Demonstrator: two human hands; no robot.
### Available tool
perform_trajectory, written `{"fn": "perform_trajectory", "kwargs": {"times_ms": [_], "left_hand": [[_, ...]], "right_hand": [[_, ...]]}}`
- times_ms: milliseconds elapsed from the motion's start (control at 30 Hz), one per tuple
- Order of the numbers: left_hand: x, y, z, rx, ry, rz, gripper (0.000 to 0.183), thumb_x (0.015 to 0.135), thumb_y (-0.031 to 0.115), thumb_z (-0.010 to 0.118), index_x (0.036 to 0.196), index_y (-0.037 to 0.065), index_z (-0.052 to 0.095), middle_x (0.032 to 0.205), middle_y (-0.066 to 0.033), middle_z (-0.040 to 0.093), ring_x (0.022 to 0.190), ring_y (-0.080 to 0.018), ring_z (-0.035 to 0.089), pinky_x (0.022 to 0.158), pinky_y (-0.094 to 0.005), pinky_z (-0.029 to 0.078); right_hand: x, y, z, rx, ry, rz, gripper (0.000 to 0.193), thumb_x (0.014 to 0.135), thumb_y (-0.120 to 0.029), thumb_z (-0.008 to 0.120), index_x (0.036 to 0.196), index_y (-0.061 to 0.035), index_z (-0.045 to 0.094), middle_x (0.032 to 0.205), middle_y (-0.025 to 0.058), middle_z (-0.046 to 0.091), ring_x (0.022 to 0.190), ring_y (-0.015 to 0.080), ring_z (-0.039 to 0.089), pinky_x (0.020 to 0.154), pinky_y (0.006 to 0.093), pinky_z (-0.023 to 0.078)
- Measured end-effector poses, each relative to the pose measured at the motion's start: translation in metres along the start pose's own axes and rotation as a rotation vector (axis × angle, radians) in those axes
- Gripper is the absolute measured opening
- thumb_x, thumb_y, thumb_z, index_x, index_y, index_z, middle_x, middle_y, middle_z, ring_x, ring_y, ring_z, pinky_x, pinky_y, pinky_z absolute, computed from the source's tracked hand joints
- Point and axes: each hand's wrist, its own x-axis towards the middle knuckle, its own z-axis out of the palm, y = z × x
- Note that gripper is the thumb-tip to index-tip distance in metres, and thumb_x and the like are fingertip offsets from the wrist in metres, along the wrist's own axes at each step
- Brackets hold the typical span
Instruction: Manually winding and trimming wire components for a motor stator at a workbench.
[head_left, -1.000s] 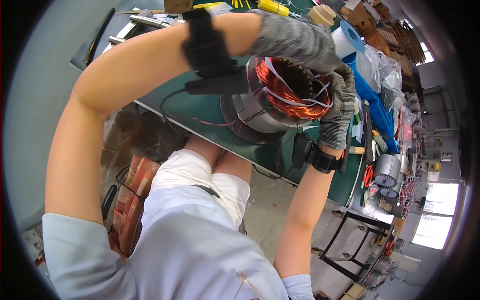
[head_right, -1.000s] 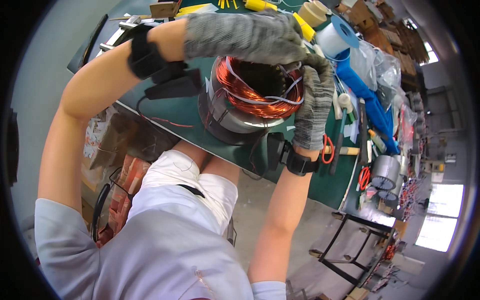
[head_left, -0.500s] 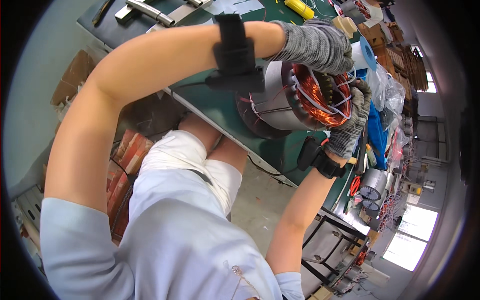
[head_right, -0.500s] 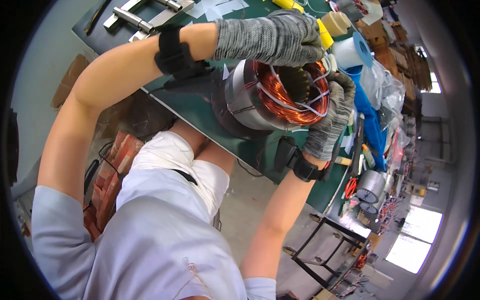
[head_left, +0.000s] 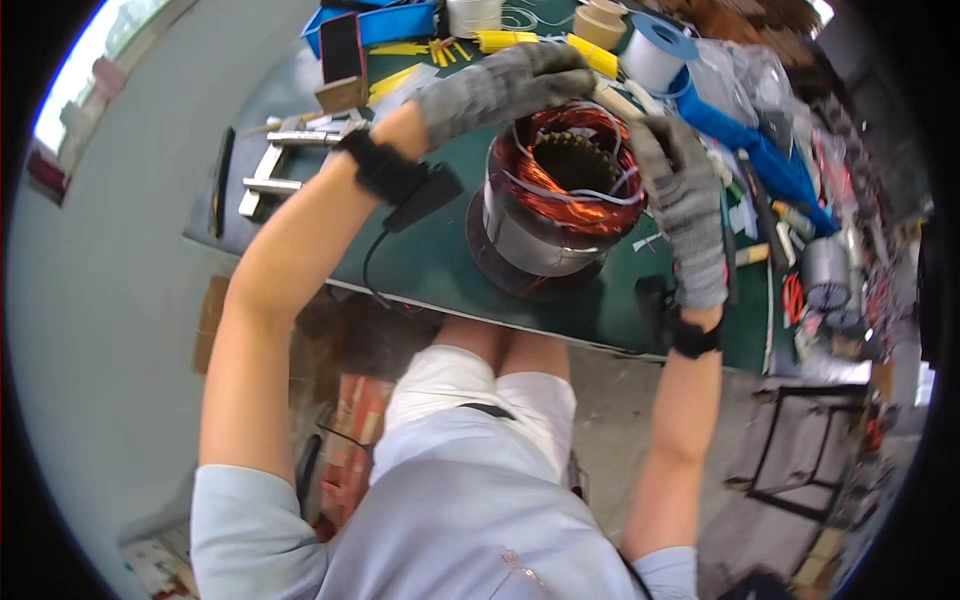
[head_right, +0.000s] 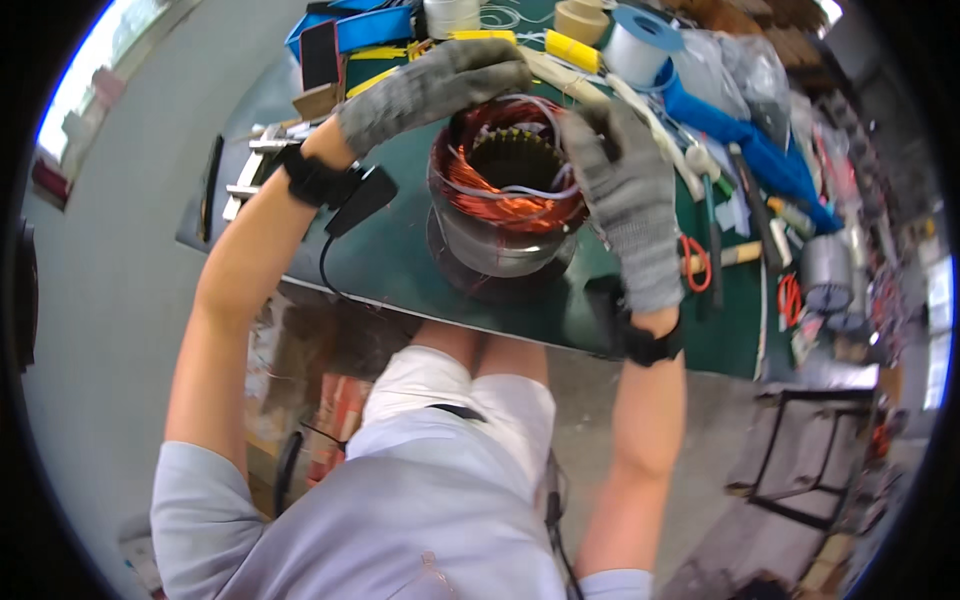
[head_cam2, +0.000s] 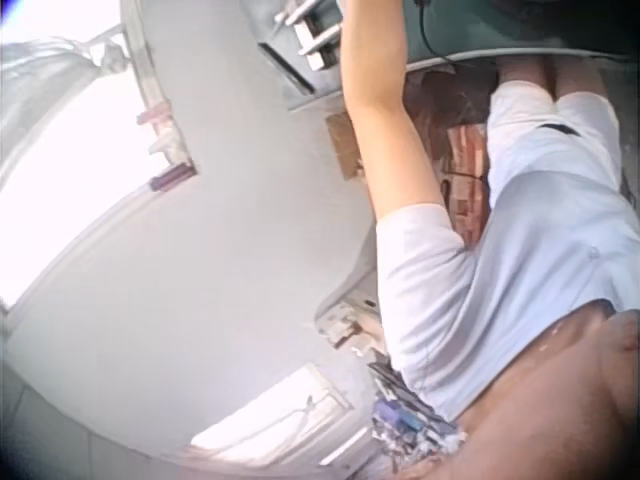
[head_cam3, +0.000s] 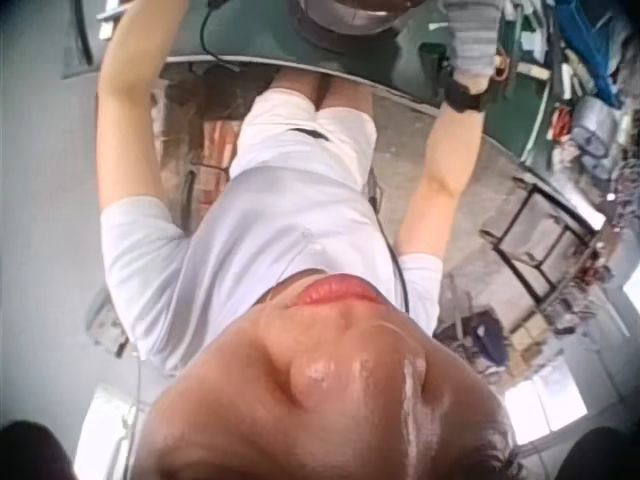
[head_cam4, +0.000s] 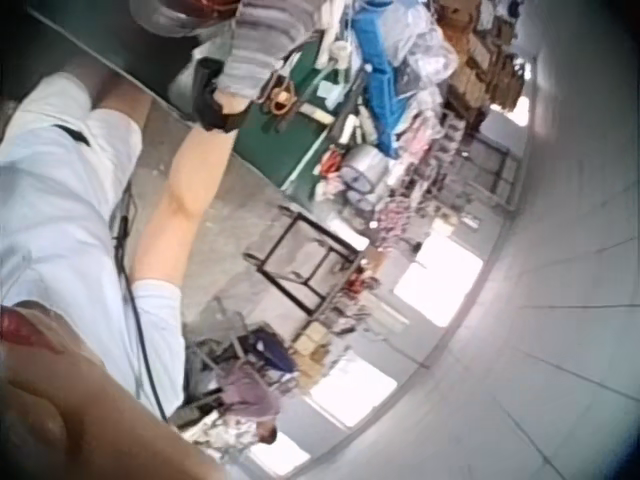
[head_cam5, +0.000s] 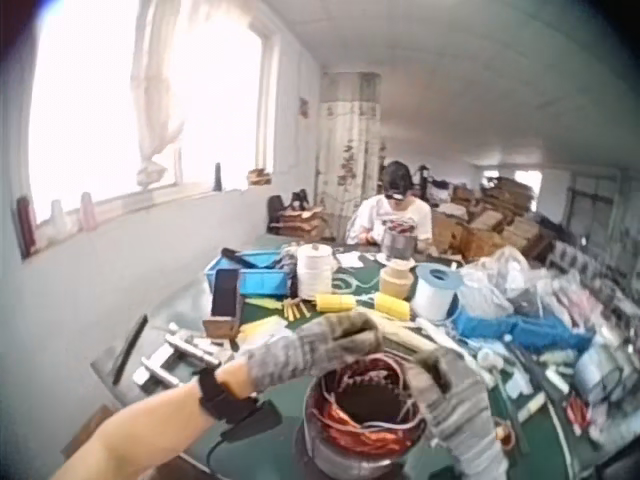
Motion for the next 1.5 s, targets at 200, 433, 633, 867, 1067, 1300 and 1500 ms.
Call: {"fn": "perform_trajectory", "kwargs": {"times_ms": [200, 433, 633, 867, 1067, 1300, 1500], "left_hand": [[-0.015, -0.002, 0.006, 0.275, 0.129, 0.001, 0.028, 0.086, 0.018, 0.055, 0.112, 0.007, 0.054, 0.104, -0.0094, 0.059, 0.087, -0.0231, 0.058, 0.079, -0.0332, 0.047], [0.015, -0.014, -0.015, 0.307, 0.007, 0.142, 0.028, 0.085, 0.017, 0.059, 0.111, 0.007, 0.059, 0.095, -0.0080, 0.065, 0.084, -0.0105, 0.059, 0.082, -0.0233, 0.047], [0.046, -0.003, -0.024, -0.061, -0.308, -0.023, 0.036, 0.078, 0.017, 0.066, 0.110, 0.001, 0.058, 0.101, -0.0056, 0.061, 0.098, -0.0120, 0.053, 0.089, -0.0249, 0.042], [0.060, 0.011, -0.005, 0.094, -0.329, 0.096, 0.046, 0.074, 0.031, 0.069, 0.114, 0.010, 0.058, 0.100, -0.0069, 0.062, 0.095, -0.0203, 0.056, 0.086, -0.0302, 0.043], [-0.038, 0.076, 0.016, 0.837, 0.323, 0.383, 0.036, 0.075, 0.018, 0.062, 0.109, 0.006, 0.054, 0.102, -0.0097, 0.057, 0.091, -0.0262, 0.055, 0.081, -0.0365, 0.044], [-0.044, 0.098, 0.125, 0.720, 0.539, -0.051, 0.046, 0.074, 0.027, 0.056, 0.113, 0.004, 0.050, 0.100, -0.0115, 0.054, 0.092, -0.0267, 0.051, 0.088, -0.0432, 0.034], [-0.044, 0.081, 0.129, 0.767, 0.623, 0.000, 0.038, 0.071, 0.023, 0.055, 0.105, 0.006, 0.055, 0.093, -0.0100, 0.053, 0.082, -0.0247, 0.052, 0.079, -0.0412, 0.037]], "right_hand": [[0.061, -0.017, -0.002, -0.589, -0.390, -0.044, 0.044, 0.077, -0.046, 0.058, 0.101, -0.0092, 0.060, 0.083, 0.0129, 0.064, 0.079, 0.0285, 0.062, 0.071, 0.0393, 0.048], [0.057, 0.033, 0.019, -0.532, -0.090, -0.291, 0.030, 0.083, -0.032, 0.055, 0.096, -0.0057, 0.061, 0.080, 0.0148, 0.062, 0.074, 0.0306, 0.060, 0.068, 0.0387, 0.048], [0.037, 0.029, 0.016, -0.376, 0.006, -0.100, 0.029, 0.077, -0.036, 0.057, 0.085, -0.0083, 0.060, 0.077, 0.0126, 0.063, 0.073, 0.0296, 0.060, 0.067, 0.0406, 0.047], [0.003, 0.036, 0.021, 0.079, 0.181, 0.133, 0.032, 0.070, -0.025, 0.065, 0.096, -0.0081, 0.055, 0.065, 0.0090, 0.056, 0.060, 0.0219, 0.056, 0.061, 0.0339, 0.047], [-0.024, 0.005, 0.015, 0.536, 0.154, 0.185, 0.009, 0.081, -0.009, 0.055, 0.087, -0.0029, 0.058, 0.068, 0.0037, 0.057, 0.061, 0.0069, 0.050, 0.056, 0.0226, 0.042], [-0.042, 0.010, 0.004, 0.396, 0.153, 0.133, 0.014, 0.087, -0.013, 0.052, 0.093, -0.0019, 0.057, 0.072, 0.0056, 0.057, 0.063, 0.0084, 0.051, 0.059, 0.0222, 0.043], [0.011, -0.001, -0.022, -0.304, -0.112, -0.037, 0.026, 0.079, -0.025, 0.063, 0.088, -0.0028, 0.054, 0.066, 0.0081, 0.055, 0.060, 0.0185, 0.055, 0.059, 0.0292, 0.045]]}}
